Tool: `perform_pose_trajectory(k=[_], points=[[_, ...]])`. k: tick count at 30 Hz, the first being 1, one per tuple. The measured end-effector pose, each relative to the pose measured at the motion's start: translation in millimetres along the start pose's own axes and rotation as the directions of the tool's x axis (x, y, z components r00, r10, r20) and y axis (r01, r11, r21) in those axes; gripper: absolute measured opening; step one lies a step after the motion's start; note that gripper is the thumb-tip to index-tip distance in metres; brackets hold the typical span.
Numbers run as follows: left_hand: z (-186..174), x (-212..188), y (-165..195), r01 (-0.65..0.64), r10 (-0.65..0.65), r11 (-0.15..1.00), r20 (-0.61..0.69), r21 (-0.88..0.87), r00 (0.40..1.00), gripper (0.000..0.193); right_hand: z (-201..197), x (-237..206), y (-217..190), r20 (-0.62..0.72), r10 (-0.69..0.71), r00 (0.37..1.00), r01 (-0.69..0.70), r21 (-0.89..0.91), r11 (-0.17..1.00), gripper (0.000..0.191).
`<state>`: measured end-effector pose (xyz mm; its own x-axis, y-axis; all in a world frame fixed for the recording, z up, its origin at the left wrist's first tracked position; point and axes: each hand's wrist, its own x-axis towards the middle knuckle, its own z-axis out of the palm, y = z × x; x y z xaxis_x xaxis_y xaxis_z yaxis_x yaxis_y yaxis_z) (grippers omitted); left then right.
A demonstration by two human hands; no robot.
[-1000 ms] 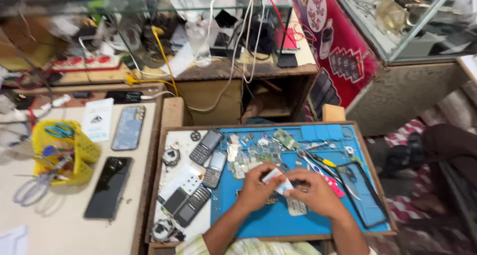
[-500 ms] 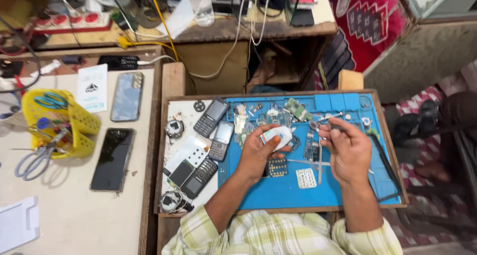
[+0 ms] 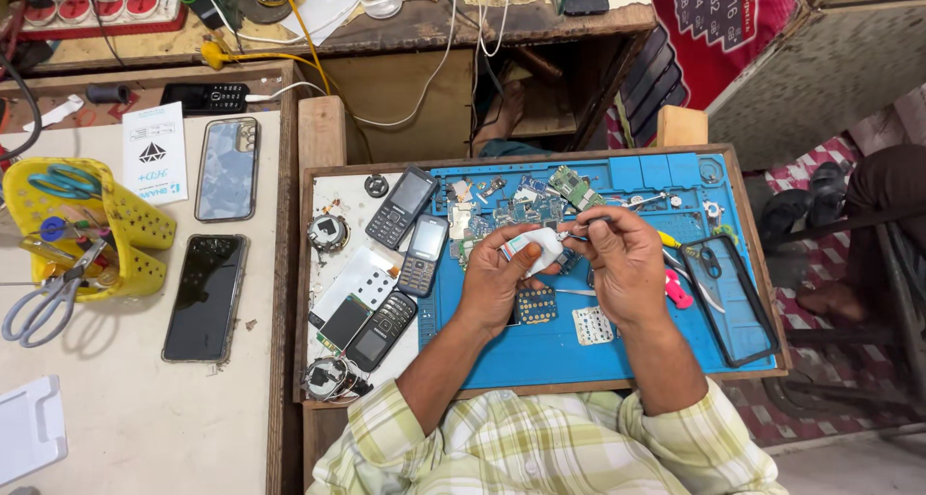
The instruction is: The person aligns a small display module onto a keypad circuit board, then applies adhesive from a tube to the keypad surface. They press the keypad onto the display assembly and hold it in place to bond the parts.
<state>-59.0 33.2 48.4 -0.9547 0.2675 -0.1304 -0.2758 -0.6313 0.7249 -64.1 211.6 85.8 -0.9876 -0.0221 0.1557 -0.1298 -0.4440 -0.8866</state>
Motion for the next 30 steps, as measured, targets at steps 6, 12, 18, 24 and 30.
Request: perform_pose_trajectory(k=[6, 12, 18, 24, 30], points=[[3.5, -0.5, 4.1, 0.007, -0.007, 1.000, -0.023, 0.025, 1.000, 0.042, -0.5, 1.7, -0.5, -0.009, 0.033, 0.999, -0.033, -0.034, 0.999, 0.023], [3.2, -1.5, 4.5, 0.005, -0.004, 1.000, -0.030, 0.030, 1.000, 0.043, -0.2, 1.4, 0.6, 0.004, 0.036, 0.999, -0.036, -0.025, 0.999, 0.024], [3.4, -2.3, 3.3, -0.020, 0.020, 0.999, -0.004, 0.035, 1.000, 0.042, -2.3, 2.3, 0.8, 0.000, 0.042, 0.999, -0.042, -0.051, 0.998, 0.023], [2.4, -2.0, 1.6, -0.027, 0.027, 1.000, -0.002, 0.005, 1.000, 0.041, -3.4, 0.5, 0.9, 0.027, 0.046, 0.999, -0.044, -0.058, 0.997, 0.022], [4.1, -2.0, 2.6, -0.007, 0.007, 1.000, -0.016, 0.012, 1.000, 0.041, -7.6, 3.8, -0.4, 0.041, 0.089, 0.995, -0.087, -0.056, 0.995, 0.022]])
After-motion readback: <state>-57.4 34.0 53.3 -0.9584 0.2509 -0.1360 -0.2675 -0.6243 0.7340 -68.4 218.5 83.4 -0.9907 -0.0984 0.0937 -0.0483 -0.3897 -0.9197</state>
